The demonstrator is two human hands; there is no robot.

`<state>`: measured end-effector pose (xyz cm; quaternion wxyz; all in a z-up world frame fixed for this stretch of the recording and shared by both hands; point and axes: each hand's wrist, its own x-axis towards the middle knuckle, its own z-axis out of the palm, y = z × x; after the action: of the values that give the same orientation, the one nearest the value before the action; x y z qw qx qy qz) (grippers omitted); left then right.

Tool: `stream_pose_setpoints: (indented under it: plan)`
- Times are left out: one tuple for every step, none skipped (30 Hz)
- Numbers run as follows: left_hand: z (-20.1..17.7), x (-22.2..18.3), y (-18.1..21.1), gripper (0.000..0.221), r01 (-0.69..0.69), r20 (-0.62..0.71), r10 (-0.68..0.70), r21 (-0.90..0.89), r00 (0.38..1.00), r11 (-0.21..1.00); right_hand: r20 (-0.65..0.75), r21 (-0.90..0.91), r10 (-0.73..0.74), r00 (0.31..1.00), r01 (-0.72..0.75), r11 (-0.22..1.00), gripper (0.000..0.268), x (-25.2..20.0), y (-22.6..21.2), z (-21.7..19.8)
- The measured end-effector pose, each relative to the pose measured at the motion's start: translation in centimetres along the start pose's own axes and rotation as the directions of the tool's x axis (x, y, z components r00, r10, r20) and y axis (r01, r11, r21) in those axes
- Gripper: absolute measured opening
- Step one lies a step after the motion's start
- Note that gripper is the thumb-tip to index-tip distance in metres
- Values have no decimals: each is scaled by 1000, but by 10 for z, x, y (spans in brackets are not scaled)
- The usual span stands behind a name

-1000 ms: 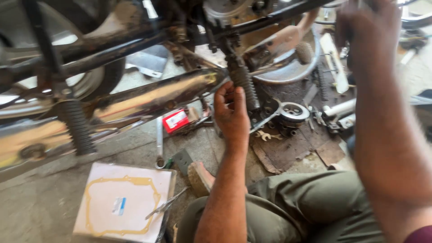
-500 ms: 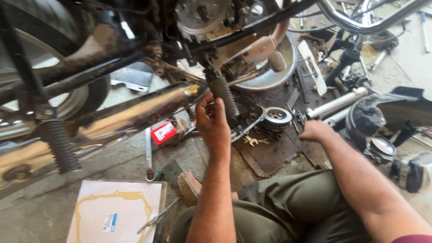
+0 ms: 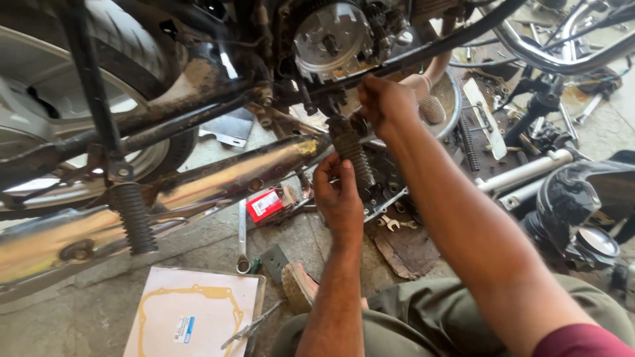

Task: Repairing a motorcycle engine by inspecting the clutch assembly and cleaning small internal components.

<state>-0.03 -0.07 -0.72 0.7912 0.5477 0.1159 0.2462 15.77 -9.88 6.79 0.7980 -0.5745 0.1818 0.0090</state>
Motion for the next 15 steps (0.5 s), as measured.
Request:
stream_pose_setpoints:
  plan:
    - [0, 1, -2, 33, -19, 4, 19, 8, 1000, 1000, 55, 139, 14, 998, -21, 990, 10, 31, 8, 4]
    - [-1, 1, -5, 32, -39, 9, 39, 17, 999, 999, 111, 274, 21, 994, -51, 960, 7, 62, 16, 10]
    - [-1, 1, -3, 32, -44, 8, 44, 16, 999, 999, 115, 275, 18, 993, -50, 960, 7, 70, 16, 15]
    - [-1, 1, -1, 31, -21, 8, 21, -20, 1000, 1000, 14, 312, 20, 1000, -24, 950, 11, 78, 16, 20]
    - [1, 1, 0, 31, 3, 11, -3, -59, 1000, 998, -88, 343, 24, 996, 8, 939, 16, 86, 14, 24]
    - [2, 2, 4, 31, 0, 11, 1, -62, 1000, 998, -86, 343, 20, 996, 11, 939, 16, 94, 16, 24]
    - [3, 2, 7, 32, 56, 6, -56, -77, 998, 995, -132, 352, 38, 991, 11, 936, 14, 101, 19, 24]
    - [3, 2, 10, 33, 111, 2, -112, -92, 994, 990, -177, 361, 56, 983, 12, 932, 13, 108, 22, 23]
    - [3, 2, 8, 33, 110, -1, -111, -93, 994, 989, -175, 359, 56, 983, 11, 933, 13, 101, 18, 27]
    - [4, 3, 5, 33, 87, 2, -87, -90, 996, 992, -223, 332, 57, 973, 21, 943, 14, 93, 15, 32]
    - [3, 1, 3, 33, 66, 4, -66, -85, 998, 994, -272, 304, 60, 960, 26, 952, 15, 85, 13, 35]
    - [2, 1, 4, 33, 68, 1, -68, -83, 998, 994, -272, 303, 63, 960, 23, 953, 15, 83, 14, 37]
    - [2, 2, 5, 34, 82, 12, -81, -73, 997, 994, -273, 305, 59, 960, 28, 952, 16, 81, 13, 39]
    - [2, 2, 7, 34, 95, 23, -94, -63, 995, 993, -274, 307, 55, 960, 33, 951, 17, 79, 12, 42]
    - [1, 2, 8, 34, 93, 21, -92, -63, 996, 994, -271, 307, 55, 961, 32, 951, 17, 77, 10, 44]
